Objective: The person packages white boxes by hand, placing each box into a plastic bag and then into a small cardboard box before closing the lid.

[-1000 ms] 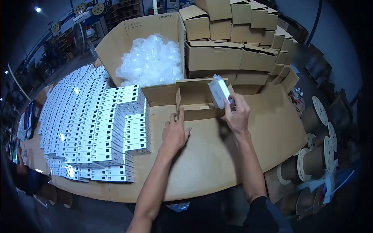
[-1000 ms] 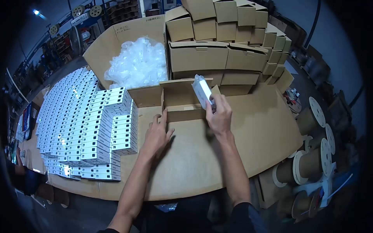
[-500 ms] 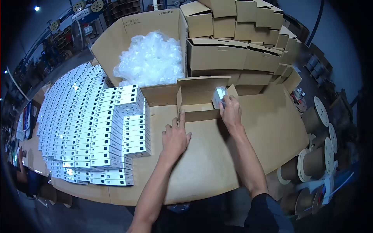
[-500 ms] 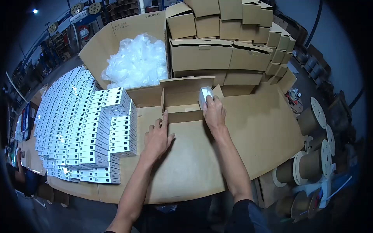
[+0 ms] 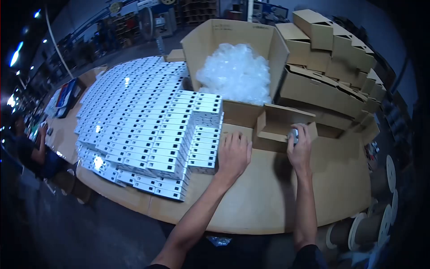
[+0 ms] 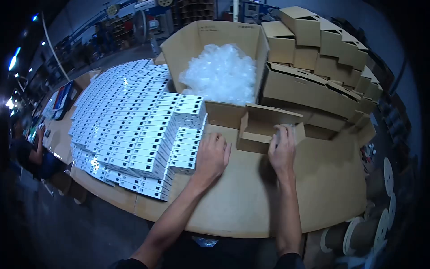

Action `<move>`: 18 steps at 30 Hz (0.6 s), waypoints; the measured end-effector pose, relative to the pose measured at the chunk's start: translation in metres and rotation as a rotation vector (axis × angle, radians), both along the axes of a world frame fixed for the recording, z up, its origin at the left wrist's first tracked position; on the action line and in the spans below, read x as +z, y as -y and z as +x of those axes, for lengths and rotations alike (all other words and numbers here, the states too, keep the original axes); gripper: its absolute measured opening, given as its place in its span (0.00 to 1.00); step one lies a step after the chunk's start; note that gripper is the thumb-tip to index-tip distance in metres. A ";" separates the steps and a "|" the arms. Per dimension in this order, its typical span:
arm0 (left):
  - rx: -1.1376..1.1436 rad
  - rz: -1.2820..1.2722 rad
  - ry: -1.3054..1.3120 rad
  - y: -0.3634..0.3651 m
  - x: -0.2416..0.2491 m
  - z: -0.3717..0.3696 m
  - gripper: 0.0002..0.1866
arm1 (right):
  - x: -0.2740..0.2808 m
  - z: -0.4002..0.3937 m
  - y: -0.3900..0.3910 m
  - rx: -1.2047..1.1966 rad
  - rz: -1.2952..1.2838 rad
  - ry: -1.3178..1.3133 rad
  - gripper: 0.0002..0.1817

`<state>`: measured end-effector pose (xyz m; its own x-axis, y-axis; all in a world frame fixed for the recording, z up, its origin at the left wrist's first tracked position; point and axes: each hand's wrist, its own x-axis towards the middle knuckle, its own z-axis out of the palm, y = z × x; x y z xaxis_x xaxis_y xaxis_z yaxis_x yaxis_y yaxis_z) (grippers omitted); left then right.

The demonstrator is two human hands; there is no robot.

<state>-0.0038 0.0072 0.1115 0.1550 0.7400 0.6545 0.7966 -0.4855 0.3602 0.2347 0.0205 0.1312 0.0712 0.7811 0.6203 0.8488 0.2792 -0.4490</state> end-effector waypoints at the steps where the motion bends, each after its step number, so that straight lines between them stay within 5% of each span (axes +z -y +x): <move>1: 0.016 0.012 0.029 0.000 0.014 -0.014 0.10 | 0.010 -0.022 -0.001 0.133 -0.023 -0.113 0.17; 6: 0.180 0.087 -0.083 -0.018 0.033 -0.077 0.13 | 0.034 -0.110 -0.033 0.664 -0.128 -0.305 0.25; 9: 0.171 0.061 -0.112 -0.027 0.029 -0.091 0.15 | 0.024 -0.138 -0.075 0.696 -0.062 -0.003 0.32; 18: 0.216 -0.003 -0.051 -0.025 0.031 -0.076 0.26 | 0.026 -0.149 -0.082 0.682 -0.156 0.077 0.34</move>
<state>-0.0795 0.0321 0.1429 0.0250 0.7616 0.6475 0.8991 -0.3003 0.3184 0.0861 0.1025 0.1575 -0.5059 0.7162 0.4807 0.5383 0.6976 -0.4729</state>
